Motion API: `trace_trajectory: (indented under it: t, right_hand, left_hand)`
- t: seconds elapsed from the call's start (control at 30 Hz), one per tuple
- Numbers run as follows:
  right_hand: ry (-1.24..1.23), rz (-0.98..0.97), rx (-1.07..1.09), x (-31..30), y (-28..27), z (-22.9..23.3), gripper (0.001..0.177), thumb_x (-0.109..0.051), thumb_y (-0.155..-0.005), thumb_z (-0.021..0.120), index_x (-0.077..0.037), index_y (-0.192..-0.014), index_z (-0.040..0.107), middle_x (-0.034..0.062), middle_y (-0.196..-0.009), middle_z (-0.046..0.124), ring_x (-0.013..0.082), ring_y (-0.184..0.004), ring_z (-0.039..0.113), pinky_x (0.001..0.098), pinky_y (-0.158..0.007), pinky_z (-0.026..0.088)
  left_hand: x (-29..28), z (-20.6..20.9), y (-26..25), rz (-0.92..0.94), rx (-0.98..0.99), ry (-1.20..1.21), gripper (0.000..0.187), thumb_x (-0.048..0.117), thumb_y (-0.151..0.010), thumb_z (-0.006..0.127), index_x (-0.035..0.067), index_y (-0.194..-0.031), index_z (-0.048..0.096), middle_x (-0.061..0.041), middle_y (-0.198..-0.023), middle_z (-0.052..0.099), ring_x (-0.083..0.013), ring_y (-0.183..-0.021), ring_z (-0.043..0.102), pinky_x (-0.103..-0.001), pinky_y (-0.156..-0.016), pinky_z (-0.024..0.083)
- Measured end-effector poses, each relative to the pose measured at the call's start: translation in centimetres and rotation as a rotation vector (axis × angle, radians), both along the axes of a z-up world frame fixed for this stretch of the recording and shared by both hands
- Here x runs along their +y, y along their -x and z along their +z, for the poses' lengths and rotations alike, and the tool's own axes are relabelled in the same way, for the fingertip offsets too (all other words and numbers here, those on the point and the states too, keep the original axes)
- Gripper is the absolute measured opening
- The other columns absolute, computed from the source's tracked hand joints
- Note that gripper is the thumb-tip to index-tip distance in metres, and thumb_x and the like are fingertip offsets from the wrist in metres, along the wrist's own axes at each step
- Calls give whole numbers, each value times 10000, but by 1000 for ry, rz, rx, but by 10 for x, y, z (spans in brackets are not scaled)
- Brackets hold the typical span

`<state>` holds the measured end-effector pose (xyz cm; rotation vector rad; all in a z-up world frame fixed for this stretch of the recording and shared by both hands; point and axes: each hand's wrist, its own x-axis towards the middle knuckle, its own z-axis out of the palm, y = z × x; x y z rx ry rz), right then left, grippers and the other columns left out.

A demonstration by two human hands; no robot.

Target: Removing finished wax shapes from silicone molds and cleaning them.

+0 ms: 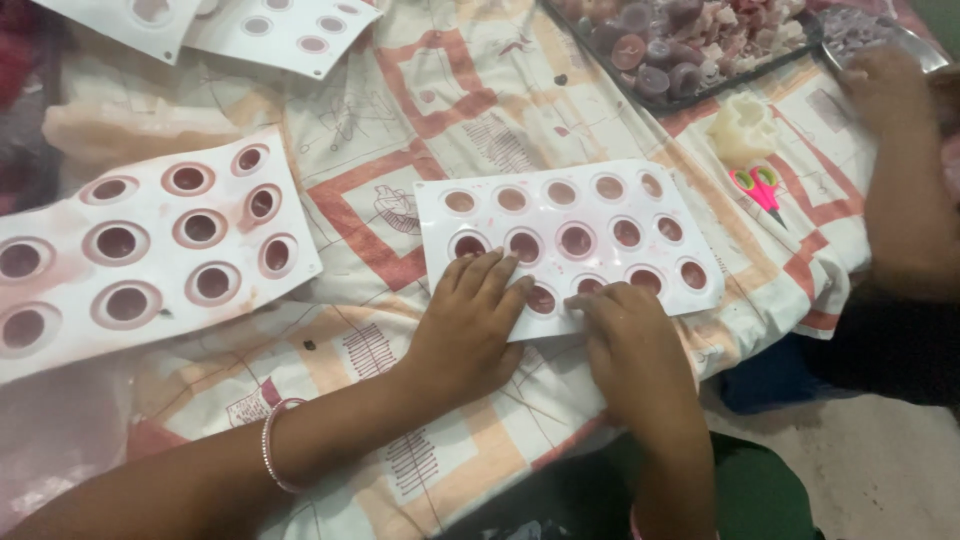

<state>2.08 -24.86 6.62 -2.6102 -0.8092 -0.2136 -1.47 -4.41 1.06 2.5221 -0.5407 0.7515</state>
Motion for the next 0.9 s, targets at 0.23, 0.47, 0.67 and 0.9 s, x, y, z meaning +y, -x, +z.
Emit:
trace_trajectory:
  t: [0.23, 0.47, 0.67, 0.9]
  right_hand:
    - [-197, -8, 254, -17, -24, 1, 340, -43, -803, 655, -55, -1137, 714, 98, -986, 706, 222, -936, 699, 338, -831, 538]
    - [-115, 573, 853, -59, -70, 83, 234, -67, -910, 721, -39, -1137, 769, 83, -1057, 693, 188, -958, 666, 374, -810, 571]
    - [-132, -223, -590, -52, -128, 92, 101, -9, -1067, 670, -16, -1160, 709, 100, -1096, 729, 214, -957, 698, 308, -822, 560]
    - [-570, -11, 8, -39, -63, 38, 149, -68, -1032, 671, -41, -1167, 728, 95, -1067, 763, 188, -988, 726, 319, -873, 600]
  left_hand:
    - [0, -2, -2, -25, -12, 18, 690, 208, -639, 763, -41, -1260, 596, -287, -1360, 543, -428, -1357, 446, -555, -1157, 305]
    - [1, -3, 0, -53, 30, 68, 693, 208, -641, 767, -40, -1261, 587, -297, -1349, 539, -444, -1353, 439, -568, -1147, 297]
    - [-1, -4, -2, -51, 18, 10, 629, 193, -668, 766, -16, -1236, 593, -284, -1369, 537, -426, -1372, 442, -559, -1172, 299]
    - [1, -1, -4, -50, 21, 17, 661, 221, -699, 785, -41, -1271, 582, -287, -1359, 531, -435, -1359, 438, -559, -1169, 290]
